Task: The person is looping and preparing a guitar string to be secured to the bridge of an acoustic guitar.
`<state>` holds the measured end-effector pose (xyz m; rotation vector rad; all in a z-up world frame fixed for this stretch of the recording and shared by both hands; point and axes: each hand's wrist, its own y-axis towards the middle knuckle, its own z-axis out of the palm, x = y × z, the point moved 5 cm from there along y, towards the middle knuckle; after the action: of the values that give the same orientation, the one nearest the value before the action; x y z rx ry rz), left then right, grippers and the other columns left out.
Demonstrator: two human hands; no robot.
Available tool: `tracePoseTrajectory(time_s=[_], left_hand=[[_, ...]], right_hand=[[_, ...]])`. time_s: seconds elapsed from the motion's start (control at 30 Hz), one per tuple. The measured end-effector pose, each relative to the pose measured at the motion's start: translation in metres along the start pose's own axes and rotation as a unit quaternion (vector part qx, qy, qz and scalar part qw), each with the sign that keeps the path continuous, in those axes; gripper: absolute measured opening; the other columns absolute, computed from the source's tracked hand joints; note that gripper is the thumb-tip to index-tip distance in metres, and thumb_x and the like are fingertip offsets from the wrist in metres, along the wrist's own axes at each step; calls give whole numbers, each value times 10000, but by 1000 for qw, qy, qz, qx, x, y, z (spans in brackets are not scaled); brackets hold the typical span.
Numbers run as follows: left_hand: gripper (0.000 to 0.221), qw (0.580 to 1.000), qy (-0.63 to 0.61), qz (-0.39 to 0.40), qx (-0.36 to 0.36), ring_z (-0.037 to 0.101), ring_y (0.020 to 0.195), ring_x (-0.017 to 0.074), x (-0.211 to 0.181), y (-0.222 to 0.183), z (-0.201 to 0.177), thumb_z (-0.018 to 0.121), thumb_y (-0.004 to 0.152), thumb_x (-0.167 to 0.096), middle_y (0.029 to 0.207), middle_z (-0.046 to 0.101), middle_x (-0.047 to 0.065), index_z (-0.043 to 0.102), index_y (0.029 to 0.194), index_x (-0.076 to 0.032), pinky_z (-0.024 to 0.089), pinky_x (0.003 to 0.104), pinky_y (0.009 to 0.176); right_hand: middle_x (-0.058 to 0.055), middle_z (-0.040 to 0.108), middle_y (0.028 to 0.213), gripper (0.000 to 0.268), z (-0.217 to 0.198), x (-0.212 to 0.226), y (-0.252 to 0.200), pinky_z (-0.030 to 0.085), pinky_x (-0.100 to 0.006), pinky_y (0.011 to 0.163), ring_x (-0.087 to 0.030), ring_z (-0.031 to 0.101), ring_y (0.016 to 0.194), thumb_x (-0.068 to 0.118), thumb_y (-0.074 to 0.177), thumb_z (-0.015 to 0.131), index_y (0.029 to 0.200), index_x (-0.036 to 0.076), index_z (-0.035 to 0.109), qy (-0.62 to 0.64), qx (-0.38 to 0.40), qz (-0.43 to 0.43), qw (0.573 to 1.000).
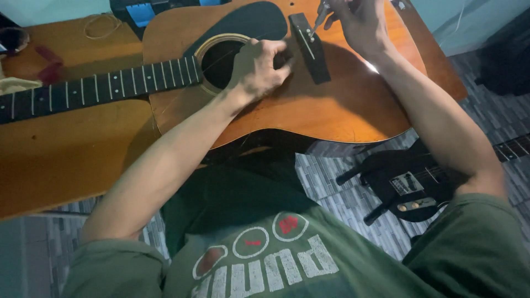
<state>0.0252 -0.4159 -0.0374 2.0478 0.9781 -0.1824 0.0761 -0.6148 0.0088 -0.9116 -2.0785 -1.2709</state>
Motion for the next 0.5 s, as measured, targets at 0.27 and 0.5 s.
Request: tracePoseTrajectory(time_s=[0.27,0.5], left_hand=[[219,999,2,-29,18,732,709,186,24,-6,17,761,929,-328,915,780,50,732,978,-117,600,336,561],[390,993,66,80,-52,426,611,184,71,-17,53,697,798,-224,749,444,55,424,1046,-95,398,308,415]], right_hand=[[-84,696,919,218,4,11,-3,580,-305,767,-201,728,848,71,1121,520,972,2,663,-69,42,-51,995],[-205,703,977,258,6,7,4,618,-393,717,-298,696,786,91,1267,450,1162,-94,596,-124,100,-163,974]])
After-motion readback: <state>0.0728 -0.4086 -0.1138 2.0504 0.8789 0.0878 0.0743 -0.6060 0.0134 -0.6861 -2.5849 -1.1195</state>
